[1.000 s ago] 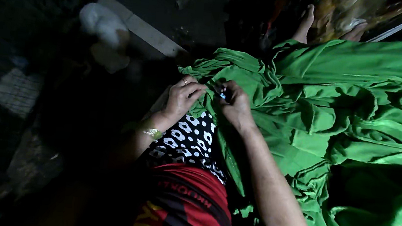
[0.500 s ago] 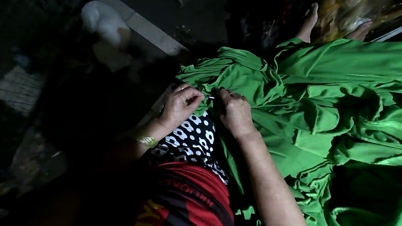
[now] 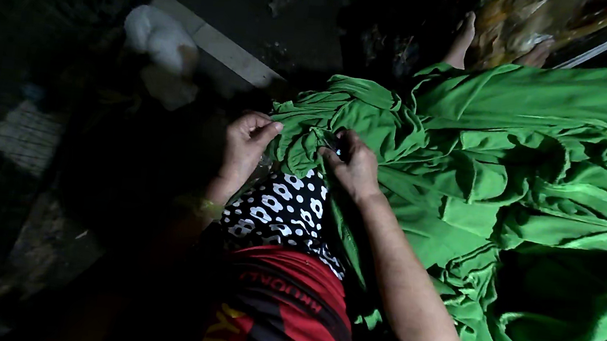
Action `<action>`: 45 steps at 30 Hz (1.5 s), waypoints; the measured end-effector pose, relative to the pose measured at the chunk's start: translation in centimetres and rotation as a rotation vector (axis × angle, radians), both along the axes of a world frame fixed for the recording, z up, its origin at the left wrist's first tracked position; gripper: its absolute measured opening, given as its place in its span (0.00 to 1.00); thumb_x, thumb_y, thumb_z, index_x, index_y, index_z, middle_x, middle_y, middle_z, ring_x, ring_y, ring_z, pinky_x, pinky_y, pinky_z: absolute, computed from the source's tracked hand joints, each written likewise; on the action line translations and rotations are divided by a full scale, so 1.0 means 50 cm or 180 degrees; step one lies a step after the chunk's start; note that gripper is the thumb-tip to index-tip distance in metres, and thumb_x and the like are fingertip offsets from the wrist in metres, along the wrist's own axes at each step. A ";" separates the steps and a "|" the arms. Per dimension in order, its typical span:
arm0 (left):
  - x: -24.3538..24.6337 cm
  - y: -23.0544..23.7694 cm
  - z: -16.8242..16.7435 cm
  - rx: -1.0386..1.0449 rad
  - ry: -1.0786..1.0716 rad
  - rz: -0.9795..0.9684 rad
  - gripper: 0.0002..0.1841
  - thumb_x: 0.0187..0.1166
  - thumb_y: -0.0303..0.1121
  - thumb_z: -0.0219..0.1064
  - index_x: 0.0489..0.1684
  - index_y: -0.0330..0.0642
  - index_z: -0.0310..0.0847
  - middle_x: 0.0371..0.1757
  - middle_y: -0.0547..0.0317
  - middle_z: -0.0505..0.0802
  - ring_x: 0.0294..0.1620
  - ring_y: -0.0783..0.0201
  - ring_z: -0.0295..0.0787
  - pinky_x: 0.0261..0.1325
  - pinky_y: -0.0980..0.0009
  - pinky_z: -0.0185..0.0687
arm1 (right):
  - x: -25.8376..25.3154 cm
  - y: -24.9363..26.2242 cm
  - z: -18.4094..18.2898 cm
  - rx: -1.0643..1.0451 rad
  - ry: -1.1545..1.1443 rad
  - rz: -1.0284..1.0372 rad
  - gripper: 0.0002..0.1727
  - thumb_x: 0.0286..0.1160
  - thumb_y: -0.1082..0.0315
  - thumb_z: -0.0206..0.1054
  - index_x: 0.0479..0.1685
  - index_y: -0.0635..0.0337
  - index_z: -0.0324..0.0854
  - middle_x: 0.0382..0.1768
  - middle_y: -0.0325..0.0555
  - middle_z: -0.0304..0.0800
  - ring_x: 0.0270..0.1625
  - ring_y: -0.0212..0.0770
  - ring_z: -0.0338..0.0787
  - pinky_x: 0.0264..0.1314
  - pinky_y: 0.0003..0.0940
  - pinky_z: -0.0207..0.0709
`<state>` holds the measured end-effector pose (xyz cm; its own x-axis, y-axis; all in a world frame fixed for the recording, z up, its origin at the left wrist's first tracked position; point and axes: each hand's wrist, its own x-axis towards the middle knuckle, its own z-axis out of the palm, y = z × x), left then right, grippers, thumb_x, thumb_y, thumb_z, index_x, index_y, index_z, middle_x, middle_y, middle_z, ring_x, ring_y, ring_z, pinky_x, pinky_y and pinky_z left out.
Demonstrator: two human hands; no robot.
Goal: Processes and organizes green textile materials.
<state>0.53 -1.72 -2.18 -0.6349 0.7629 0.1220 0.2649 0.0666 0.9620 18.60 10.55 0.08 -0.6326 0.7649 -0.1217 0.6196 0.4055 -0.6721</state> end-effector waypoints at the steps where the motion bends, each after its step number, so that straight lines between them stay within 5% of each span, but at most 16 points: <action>1: 0.002 0.000 0.000 0.0010 0.0006 -0.0042 0.09 0.79 0.28 0.70 0.39 0.27 0.85 0.49 0.51 0.89 0.48 0.76 0.85 0.55 0.79 0.82 | -0.006 -0.005 0.003 0.0172 -0.0147 0.0085 0.18 0.77 0.66 0.70 0.60 0.69 0.83 0.51 0.63 0.91 0.51 0.63 0.92 0.53 0.65 0.80; 5: 0.015 0.001 0.001 -0.0202 -0.0164 -0.0190 0.07 0.77 0.27 0.71 0.39 0.28 0.85 0.48 0.52 0.91 0.45 0.76 0.86 0.53 0.78 0.83 | -0.008 0.009 0.061 0.0036 -0.0446 0.0219 0.19 0.82 0.72 0.62 0.68 0.71 0.79 0.61 0.68 0.88 0.63 0.65 0.89 0.65 0.66 0.77; 8: 0.015 0.002 0.001 -0.0321 -0.0394 -0.0226 0.06 0.77 0.24 0.70 0.41 0.28 0.82 0.43 0.54 0.91 0.40 0.76 0.87 0.50 0.77 0.85 | 0.040 0.058 0.184 -0.0281 0.0054 0.0230 0.16 0.88 0.72 0.53 0.68 0.71 0.74 0.56 0.56 0.87 0.53 0.43 0.88 0.58 0.42 0.81; 11: 0.009 0.001 0.005 -0.0300 -0.0513 -0.0162 0.06 0.75 0.21 0.71 0.40 0.29 0.79 0.38 0.57 0.91 0.35 0.77 0.88 0.45 0.78 0.87 | 0.142 0.140 0.284 -0.0300 0.2070 -0.1040 0.08 0.89 0.66 0.53 0.43 0.50 0.77 0.24 0.22 0.83 0.21 0.18 0.77 0.26 0.16 0.75; 14: 0.006 -0.001 -0.001 -0.0294 -0.0572 -0.0153 0.07 0.74 0.20 0.71 0.42 0.29 0.77 0.35 0.59 0.89 0.33 0.77 0.88 0.44 0.78 0.87 | 0.214 0.196 0.283 0.0609 0.3640 -0.2406 0.05 0.89 0.71 0.56 0.42 0.56 0.73 0.26 0.32 0.81 0.22 0.24 0.77 0.27 0.20 0.75; 16: 0.007 0.002 -0.009 -0.0308 -0.0594 -0.0206 0.08 0.75 0.20 0.70 0.45 0.27 0.78 0.36 0.57 0.89 0.34 0.76 0.88 0.44 0.77 0.87 | 0.198 0.200 0.248 0.1380 0.3339 -0.2333 0.09 0.88 0.73 0.50 0.59 0.68 0.65 0.38 0.38 0.82 0.32 0.26 0.83 0.38 0.24 0.81; 18: 0.012 0.006 -0.012 -0.0427 -0.0640 -0.0291 0.10 0.77 0.20 0.69 0.51 0.25 0.78 0.41 0.53 0.89 0.36 0.73 0.88 0.46 0.75 0.88 | 0.124 0.167 0.212 0.1483 0.2448 -0.1442 0.16 0.85 0.76 0.49 0.63 0.82 0.66 0.48 0.48 0.84 0.46 0.30 0.86 0.54 0.29 0.82; 22: 0.029 0.002 -0.006 -0.0540 -0.0670 -0.0414 0.12 0.79 0.21 0.67 0.56 0.25 0.78 0.45 0.50 0.89 0.38 0.70 0.89 0.46 0.72 0.88 | -0.049 0.168 0.158 0.0977 0.0433 -0.0423 0.18 0.74 0.81 0.63 0.63 0.73 0.81 0.61 0.65 0.88 0.63 0.57 0.90 0.68 0.51 0.81; 26: 0.042 -0.010 0.008 -0.0754 -0.0702 -0.0520 0.11 0.80 0.21 0.67 0.57 0.26 0.79 0.43 0.51 0.90 0.38 0.71 0.89 0.47 0.73 0.87 | -0.116 0.219 0.095 0.0812 -0.1351 -0.0288 0.35 0.75 0.77 0.66 0.86 0.63 0.65 0.77 0.76 0.72 0.64 0.78 0.85 0.60 0.73 0.78; 29: 0.040 -0.010 0.009 -0.0724 -0.0713 -0.0468 0.11 0.80 0.21 0.66 0.54 0.24 0.79 0.41 0.53 0.91 0.37 0.75 0.89 0.46 0.78 0.86 | -0.122 0.226 0.074 0.0575 -0.2246 -0.0471 0.30 0.81 0.70 0.64 0.82 0.69 0.67 0.76 0.76 0.71 0.66 0.76 0.84 0.61 0.68 0.79; 34: 0.042 -0.006 -0.001 -0.0587 -0.0826 -0.0410 0.10 0.79 0.20 0.67 0.54 0.25 0.79 0.41 0.54 0.90 0.37 0.74 0.88 0.46 0.78 0.86 | -0.094 0.236 0.083 0.0495 -0.0986 -0.0880 0.21 0.85 0.66 0.61 0.73 0.60 0.80 0.68 0.69 0.83 0.68 0.69 0.85 0.66 0.67 0.77; 37: 0.046 -0.007 -0.001 -0.0437 -0.0778 -0.0345 0.09 0.78 0.19 0.68 0.53 0.27 0.81 0.40 0.57 0.91 0.36 0.75 0.89 0.47 0.77 0.87 | -0.053 0.241 0.139 0.0172 0.0441 -0.0391 0.18 0.87 0.68 0.60 0.70 0.67 0.79 0.63 0.63 0.86 0.64 0.53 0.87 0.70 0.51 0.77; 41: 0.029 -0.008 -0.014 -0.0150 -0.0722 -0.0378 0.08 0.81 0.21 0.65 0.53 0.28 0.80 0.42 0.57 0.91 0.38 0.74 0.89 0.48 0.74 0.89 | 0.078 0.225 0.188 -0.0329 0.0564 0.0044 0.13 0.87 0.68 0.58 0.62 0.62 0.78 0.43 0.38 0.81 0.37 0.24 0.78 0.40 0.24 0.75; 42: 0.024 -0.007 -0.013 -0.0160 -0.0702 -0.0398 0.08 0.82 0.22 0.64 0.54 0.28 0.79 0.43 0.56 0.91 0.39 0.74 0.90 0.49 0.74 0.89 | 0.114 0.223 0.186 -0.0278 0.0347 0.0196 0.11 0.84 0.71 0.57 0.59 0.62 0.78 0.42 0.39 0.81 0.37 0.25 0.78 0.40 0.26 0.75; 45: 0.015 -0.003 -0.010 -0.0267 -0.0639 -0.0455 0.10 0.84 0.22 0.62 0.57 0.26 0.78 0.47 0.51 0.91 0.40 0.73 0.89 0.50 0.73 0.87 | 0.170 0.200 0.158 0.0169 -0.0344 0.0565 0.14 0.77 0.79 0.62 0.57 0.69 0.85 0.57 0.59 0.89 0.59 0.50 0.88 0.64 0.55 0.78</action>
